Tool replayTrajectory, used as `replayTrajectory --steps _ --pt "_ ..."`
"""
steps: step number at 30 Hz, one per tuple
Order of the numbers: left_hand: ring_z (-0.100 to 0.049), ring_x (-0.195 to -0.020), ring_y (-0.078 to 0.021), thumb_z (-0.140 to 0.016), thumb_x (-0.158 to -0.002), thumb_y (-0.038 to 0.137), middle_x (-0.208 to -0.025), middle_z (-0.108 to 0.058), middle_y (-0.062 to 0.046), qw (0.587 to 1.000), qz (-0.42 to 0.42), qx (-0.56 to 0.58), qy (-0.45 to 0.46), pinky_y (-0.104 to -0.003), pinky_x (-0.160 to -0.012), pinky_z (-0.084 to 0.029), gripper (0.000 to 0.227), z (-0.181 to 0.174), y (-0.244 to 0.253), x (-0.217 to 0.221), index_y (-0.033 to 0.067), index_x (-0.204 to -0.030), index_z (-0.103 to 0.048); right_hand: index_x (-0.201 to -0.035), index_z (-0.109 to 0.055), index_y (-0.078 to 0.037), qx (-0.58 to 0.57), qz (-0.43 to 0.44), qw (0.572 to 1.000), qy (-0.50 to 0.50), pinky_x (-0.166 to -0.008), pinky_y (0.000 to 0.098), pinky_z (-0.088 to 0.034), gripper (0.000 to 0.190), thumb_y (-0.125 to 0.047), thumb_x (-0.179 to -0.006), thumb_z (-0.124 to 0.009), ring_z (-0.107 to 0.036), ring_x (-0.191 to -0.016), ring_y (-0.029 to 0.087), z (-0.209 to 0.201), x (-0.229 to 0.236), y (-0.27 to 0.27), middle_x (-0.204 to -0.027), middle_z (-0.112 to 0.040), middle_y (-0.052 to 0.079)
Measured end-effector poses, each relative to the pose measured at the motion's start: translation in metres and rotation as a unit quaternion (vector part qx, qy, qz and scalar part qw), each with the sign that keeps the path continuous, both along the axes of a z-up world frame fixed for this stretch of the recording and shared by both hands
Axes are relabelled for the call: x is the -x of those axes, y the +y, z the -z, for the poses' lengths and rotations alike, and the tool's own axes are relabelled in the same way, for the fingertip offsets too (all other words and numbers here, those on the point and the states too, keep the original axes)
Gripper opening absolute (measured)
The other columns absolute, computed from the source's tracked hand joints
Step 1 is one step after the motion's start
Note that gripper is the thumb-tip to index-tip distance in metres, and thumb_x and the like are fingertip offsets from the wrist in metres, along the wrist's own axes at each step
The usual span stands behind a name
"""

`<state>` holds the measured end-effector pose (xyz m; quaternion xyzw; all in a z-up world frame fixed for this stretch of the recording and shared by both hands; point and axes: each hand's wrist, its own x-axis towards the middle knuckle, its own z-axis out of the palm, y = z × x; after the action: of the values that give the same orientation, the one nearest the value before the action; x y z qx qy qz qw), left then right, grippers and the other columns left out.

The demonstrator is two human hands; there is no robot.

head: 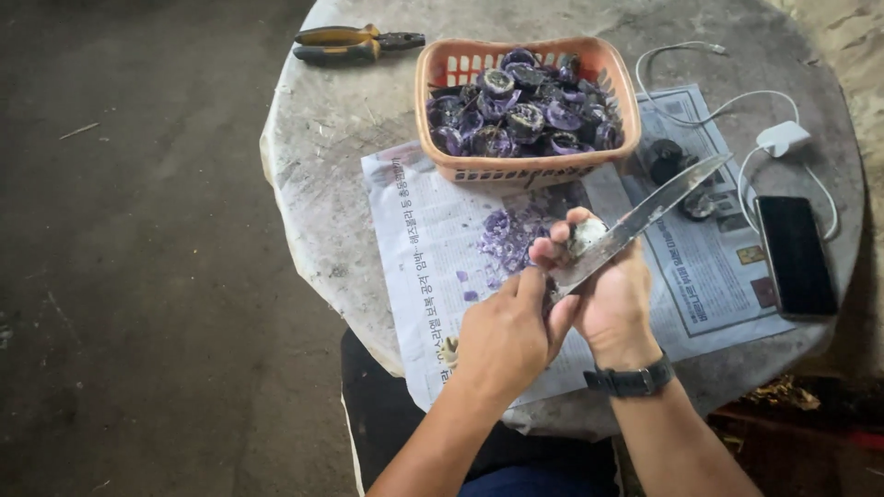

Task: Scraping excess purple material from small circular objects using a knife over a newspaper-covered table.

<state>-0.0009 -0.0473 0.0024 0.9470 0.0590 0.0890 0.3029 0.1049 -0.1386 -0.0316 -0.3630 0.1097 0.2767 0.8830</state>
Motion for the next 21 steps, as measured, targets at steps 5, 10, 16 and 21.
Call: replayTrajectory --steps 5,10,16,21 --pt "-0.062 -0.062 -0.0347 -0.032 -0.084 0.046 -0.077 -0.056 -0.013 1.000 -0.018 -0.002 0.022 -0.045 -0.052 -0.049 0.041 0.002 0.006 -0.005 0.0081 -0.093 -0.045 -0.090 -0.053 -0.011 0.039 0.020 0.999 -0.008 -0.077 0.0424 -0.052 0.045 -0.049 -0.085 -0.029 -0.064 -0.077 0.030 -0.021 0.016 0.007 -0.074 -0.058 0.010" --pt "-0.062 -0.059 -0.0359 -0.031 -0.085 0.046 -0.074 -0.056 -0.013 1.000 -0.005 0.020 0.015 -0.044 -0.050 -0.048 0.043 -0.001 -0.003 0.001 0.0064 -0.093 -0.046 -0.091 -0.055 -0.011 0.023 0.007 1.000 -0.006 -0.078 0.0430 -0.051 0.046 -0.050 -0.083 -0.032 -0.064 -0.080 0.031 -0.020 0.017 0.004 -0.076 -0.061 0.011" --pt "-0.061 -0.058 -0.0337 -0.034 -0.085 0.044 -0.073 -0.056 -0.013 0.999 -0.020 -0.015 -0.039 -0.042 -0.049 -0.049 0.040 -0.002 0.000 -0.002 0.0060 -0.090 -0.046 -0.089 -0.050 -0.009 0.057 0.011 0.998 -0.020 -0.071 0.0409 -0.052 0.045 -0.046 -0.085 -0.023 -0.062 -0.071 0.030 -0.023 0.017 0.010 -0.070 -0.054 0.009" --pt "-0.062 -0.059 -0.0338 -0.031 -0.084 0.047 -0.073 -0.055 -0.011 0.999 -0.034 -0.001 0.013 -0.043 -0.050 -0.048 0.041 0.005 0.009 -0.009 0.0089 -0.091 -0.044 -0.090 -0.052 -0.013 0.116 0.008 0.992 -0.052 -0.059 0.0328 -0.053 0.049 -0.051 -0.086 -0.020 -0.064 -0.079 0.027 -0.027 0.022 0.014 -0.074 -0.057 0.007"
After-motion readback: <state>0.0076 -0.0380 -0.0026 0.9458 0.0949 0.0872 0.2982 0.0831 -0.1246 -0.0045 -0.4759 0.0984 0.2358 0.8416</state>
